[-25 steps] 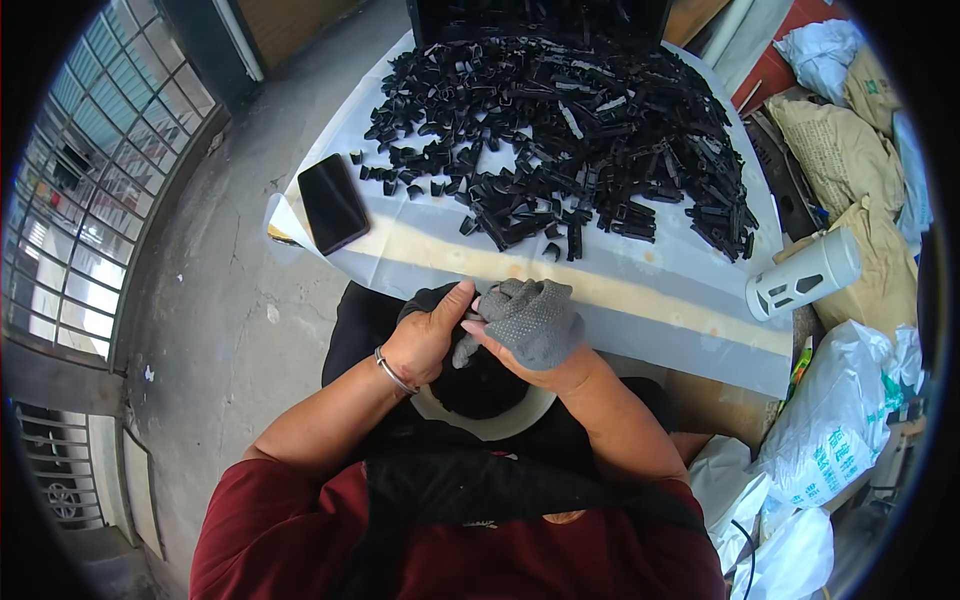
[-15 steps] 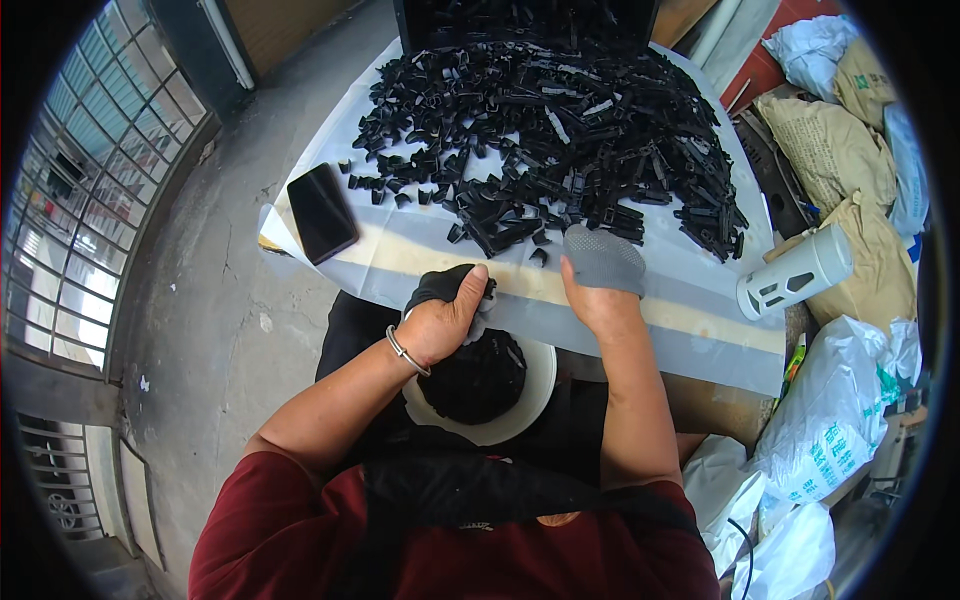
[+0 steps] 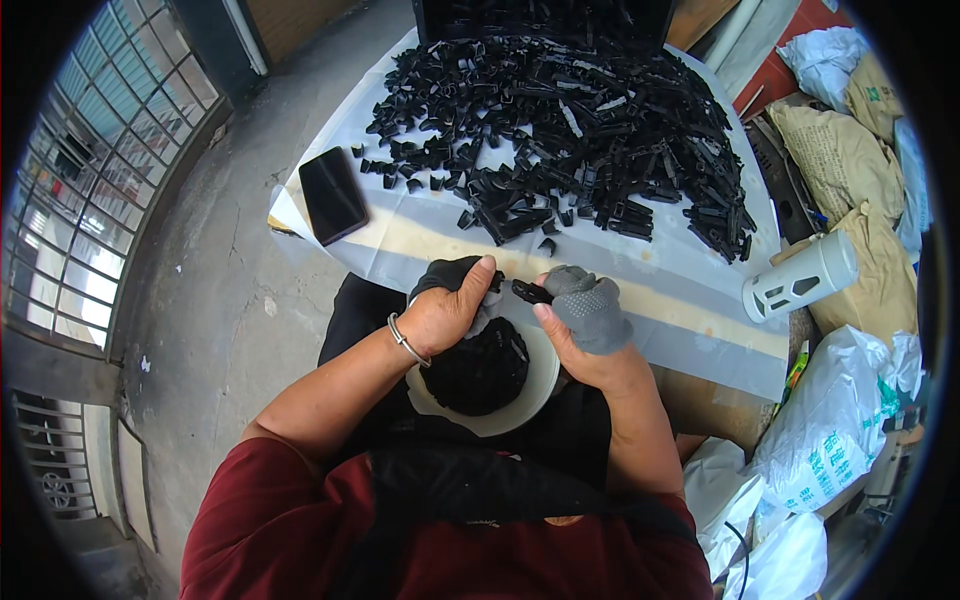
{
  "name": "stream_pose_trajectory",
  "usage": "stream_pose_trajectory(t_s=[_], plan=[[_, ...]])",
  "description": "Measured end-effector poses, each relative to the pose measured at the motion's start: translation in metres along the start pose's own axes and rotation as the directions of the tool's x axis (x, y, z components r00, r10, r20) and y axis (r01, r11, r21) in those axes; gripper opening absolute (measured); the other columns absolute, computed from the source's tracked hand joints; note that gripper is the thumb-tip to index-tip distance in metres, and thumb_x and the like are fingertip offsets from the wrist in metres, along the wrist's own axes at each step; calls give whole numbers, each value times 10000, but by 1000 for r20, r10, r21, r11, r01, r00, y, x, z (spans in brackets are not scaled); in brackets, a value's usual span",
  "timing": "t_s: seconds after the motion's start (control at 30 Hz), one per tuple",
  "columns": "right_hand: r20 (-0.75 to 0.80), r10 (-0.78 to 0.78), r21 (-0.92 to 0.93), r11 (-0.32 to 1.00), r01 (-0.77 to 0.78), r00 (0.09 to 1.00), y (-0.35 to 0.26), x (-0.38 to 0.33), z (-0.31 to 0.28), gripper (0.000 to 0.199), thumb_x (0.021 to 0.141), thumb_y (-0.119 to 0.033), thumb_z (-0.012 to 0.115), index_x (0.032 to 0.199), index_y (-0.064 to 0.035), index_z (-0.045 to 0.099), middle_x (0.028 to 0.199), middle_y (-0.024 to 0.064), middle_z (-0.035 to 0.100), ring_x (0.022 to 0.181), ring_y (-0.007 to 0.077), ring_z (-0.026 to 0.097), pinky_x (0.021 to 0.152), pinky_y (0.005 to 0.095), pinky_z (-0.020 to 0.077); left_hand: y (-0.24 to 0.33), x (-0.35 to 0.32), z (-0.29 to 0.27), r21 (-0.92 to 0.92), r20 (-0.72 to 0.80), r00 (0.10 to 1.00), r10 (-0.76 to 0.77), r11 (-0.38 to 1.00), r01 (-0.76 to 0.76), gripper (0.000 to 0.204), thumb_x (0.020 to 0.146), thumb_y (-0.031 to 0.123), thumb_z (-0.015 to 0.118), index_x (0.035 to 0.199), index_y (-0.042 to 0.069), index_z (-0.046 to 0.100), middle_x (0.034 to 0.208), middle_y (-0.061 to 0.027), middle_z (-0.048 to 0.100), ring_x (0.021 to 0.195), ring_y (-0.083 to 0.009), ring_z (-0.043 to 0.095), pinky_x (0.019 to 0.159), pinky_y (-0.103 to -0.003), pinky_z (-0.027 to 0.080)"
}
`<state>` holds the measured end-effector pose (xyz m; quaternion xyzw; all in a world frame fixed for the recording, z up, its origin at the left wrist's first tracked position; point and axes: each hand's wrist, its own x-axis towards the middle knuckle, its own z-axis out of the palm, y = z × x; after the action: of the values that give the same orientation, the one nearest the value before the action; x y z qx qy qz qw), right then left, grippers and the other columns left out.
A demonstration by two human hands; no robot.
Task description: Inspecting and sorting small black plastic components on a table and placing them into a bowl.
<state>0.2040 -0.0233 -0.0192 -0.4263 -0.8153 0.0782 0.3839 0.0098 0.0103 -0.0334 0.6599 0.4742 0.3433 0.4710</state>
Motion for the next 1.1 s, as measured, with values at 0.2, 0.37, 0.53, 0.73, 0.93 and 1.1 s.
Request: stream_pose_trajectory(t_s=[0.2,0.37,0.53,0.73,0.93,1.1], plan=[[97,10,-321,947,22,995,-15,-1,0,184,791,-224,610,918,-92,614,835,48,616,685,253,539,668,349,383,9,-5,-1,9,47,999,1,1000,-1,423,938,343,362,817,-3,574,679,-176,573,633,-334,540,627,-381,429],[217,68,-461,887,41,974,-26,5,4,249,761,-221,627,962,-76,596,804,62,601,689,269,540,660,368,389,7,-5,-2,70,45,990,133,988,-136,380,937,300,372,828,-5,572,685,-197,569,642,-360,539,622,-387,432],[152,-21,-504,858,96,988,-23,4,34,260,740,-233,639,925,-55,596,790,89,592,694,299,538,625,409,398,11,-13,-2,243,64,974,218,943,-227,315,925,226,388,829,-11,571,717,-222,572,687,-409,536,610,-422,430],[186,-82,-123,987,106,979,-23,23,32,152,754,-193,614,791,-49,584,709,104,561,673,306,535,632,436,417,1,-3,-51,603,109,989,103,784,-148,322,887,313,454,849,26,596,730,-201,584,707,-375,570,633,-431,449],[86,86,-594,805,-18,993,9,72,57,162,713,-198,629,770,-67,552,726,99,550,710,284,563,608,414,439,-16,56,-40,761,-155,896,416,628,-160,181,791,245,563,841,73,590,825,-144,610,757,-311,594,664,-397,478],[72,104,-636,771,-35,992,11,75,52,164,719,-191,617,807,-63,565,766,94,560,724,282,567,623,402,440,-20,62,-34,778,-81,932,353,607,-162,182,776,194,567,919,84,592,817,-141,599,777,-313,588,675,-395,472]])
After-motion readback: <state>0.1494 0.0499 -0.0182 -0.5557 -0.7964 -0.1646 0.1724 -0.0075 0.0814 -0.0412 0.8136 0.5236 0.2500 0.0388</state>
